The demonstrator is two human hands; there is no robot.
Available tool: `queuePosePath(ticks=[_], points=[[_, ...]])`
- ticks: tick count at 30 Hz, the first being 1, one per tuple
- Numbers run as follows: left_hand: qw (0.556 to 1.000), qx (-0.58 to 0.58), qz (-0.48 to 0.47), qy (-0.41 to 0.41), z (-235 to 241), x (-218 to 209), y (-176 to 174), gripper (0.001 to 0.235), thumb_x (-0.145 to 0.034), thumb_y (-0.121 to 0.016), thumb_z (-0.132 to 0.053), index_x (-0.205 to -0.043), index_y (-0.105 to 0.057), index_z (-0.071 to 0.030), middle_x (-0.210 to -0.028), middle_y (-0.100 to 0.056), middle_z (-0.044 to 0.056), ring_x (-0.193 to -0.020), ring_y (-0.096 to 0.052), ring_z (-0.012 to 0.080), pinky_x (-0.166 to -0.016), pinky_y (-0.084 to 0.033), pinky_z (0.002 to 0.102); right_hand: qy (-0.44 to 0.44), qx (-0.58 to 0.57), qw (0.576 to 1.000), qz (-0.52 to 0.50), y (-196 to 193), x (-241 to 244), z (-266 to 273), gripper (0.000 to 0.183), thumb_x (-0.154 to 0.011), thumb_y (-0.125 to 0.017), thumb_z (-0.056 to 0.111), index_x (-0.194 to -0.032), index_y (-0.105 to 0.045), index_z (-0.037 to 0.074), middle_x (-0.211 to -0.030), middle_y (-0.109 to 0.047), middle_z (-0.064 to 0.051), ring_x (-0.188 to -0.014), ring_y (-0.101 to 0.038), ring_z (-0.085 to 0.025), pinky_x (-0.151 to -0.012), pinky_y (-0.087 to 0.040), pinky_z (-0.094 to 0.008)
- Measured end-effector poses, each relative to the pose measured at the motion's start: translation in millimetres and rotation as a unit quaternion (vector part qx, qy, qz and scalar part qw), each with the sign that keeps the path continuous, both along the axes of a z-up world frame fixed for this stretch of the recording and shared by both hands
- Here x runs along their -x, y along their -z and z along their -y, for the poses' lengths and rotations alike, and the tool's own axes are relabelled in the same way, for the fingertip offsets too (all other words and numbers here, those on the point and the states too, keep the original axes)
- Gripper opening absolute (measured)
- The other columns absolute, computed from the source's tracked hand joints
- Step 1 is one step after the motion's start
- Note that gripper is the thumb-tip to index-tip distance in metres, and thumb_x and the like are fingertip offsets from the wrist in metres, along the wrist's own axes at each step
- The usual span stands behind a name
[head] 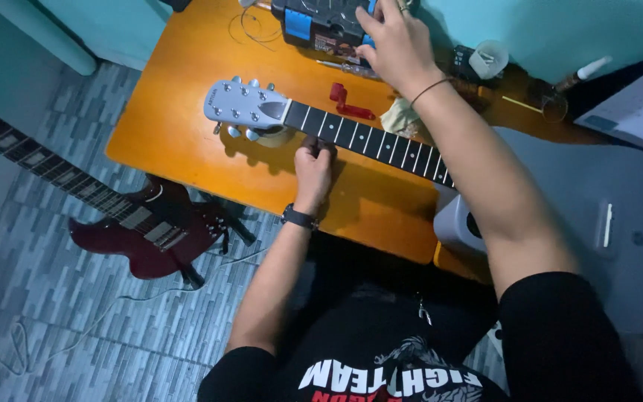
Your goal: The person replaces the strings on a grey electric guitar. They thread new strings through the bridge, pull them taut, and wind them onto the tuning pegs at the headstock. A red string winder is used to tighten the strings.
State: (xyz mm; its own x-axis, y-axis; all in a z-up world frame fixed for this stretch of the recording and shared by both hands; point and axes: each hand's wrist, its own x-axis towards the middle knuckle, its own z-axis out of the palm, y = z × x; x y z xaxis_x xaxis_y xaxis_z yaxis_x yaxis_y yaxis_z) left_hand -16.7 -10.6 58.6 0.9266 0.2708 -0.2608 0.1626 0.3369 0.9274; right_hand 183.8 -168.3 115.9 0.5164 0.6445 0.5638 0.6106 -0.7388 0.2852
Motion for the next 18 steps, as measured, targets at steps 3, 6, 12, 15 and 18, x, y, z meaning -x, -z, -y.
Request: queuePosePath(ticks=[3,6,12,15,18], points=[[0.999,-0.033,0.011,-0.005,-0.5,-0.7,2.6,0.018,-0.086,-0.047,-0.003,-0.073,-0.044,-0.015,-0.066,-0.043,0.000,-0.055,-0.038,0.0118,-0.044,-0.037,0.029,-0.014,-0.019,1.000,-0.005,14.8,-9.6,3.0,0.019,-0.097,-0.087,0.022,-0.106,-0.082,0.006,-0.104,-0.064,-0.008,-0.094,-0.065,-0.021,-0.071,-0.060,-0.029],[1.000,-0.016,0.001,-0.005,-0.1,-1.0,3.0,0.019,-0.090,-0.051,-0.006,-0.076,-0.045,-0.016,-0.068,-0.042,-0.002,-0.056,-0.038,0.0104,-0.045,-0.036,0.028,-0.030,-0.055,0.998,-0.018,8.5,-5.4,2.3,0.014,-0.097,-0.087,0.014,-0.096,-0.077,0.004,-0.105,-0.063,-0.011,-0.089,-0.069,-0.026,-0.070,-0.062,-0.031],[1.000,-0.016,0.004,-0.008,-0.1,-0.7,2.7,0.018,-0.087,-0.048,-0.005,-0.074,-0.043,-0.017,-0.067,-0.040,-0.003,-0.056,-0.035,0.0101,-0.046,-0.033,0.028,0.017,-0.025,0.990,-0.141,-8.7,-9.9,-9.1,0.057,-0.105,-0.080,0.027,-0.152,-0.051,0.014,-0.144,-0.057,-0.020,-0.109,-0.069,-0.041,-0.072,-0.062,-0.042],[1.000,0.010,-0.013,-0.001,-0.1,0.2,-2.6,0.019,-0.087,-0.048,-0.003,-0.073,-0.042,-0.014,-0.064,-0.042,0.001,-0.052,-0.038,0.0120,-0.044,-0.036,0.029,0.001,0.003,0.990,-0.143,13.5,-32.3,-10.0,0.043,-0.101,-0.078,0.030,-0.136,-0.070,0.006,-0.129,-0.064,-0.011,-0.115,-0.060,-0.030,-0.080,-0.059,-0.043],[1.000,0.014,0.016,-0.005,0.7,-2.1,10.8,0.023,-0.089,-0.050,-0.003,-0.072,-0.040,-0.015,-0.064,-0.041,0.001,-0.054,-0.038,0.0123,-0.046,-0.039,0.029,-0.020,-0.029,0.994,-0.103,21.5,-34.4,-12.4,0.029,-0.095,-0.086,0.023,-0.116,-0.075,0.006,-0.113,-0.067,-0.010,-0.099,-0.065,-0.028,-0.075,-0.060,-0.037]])
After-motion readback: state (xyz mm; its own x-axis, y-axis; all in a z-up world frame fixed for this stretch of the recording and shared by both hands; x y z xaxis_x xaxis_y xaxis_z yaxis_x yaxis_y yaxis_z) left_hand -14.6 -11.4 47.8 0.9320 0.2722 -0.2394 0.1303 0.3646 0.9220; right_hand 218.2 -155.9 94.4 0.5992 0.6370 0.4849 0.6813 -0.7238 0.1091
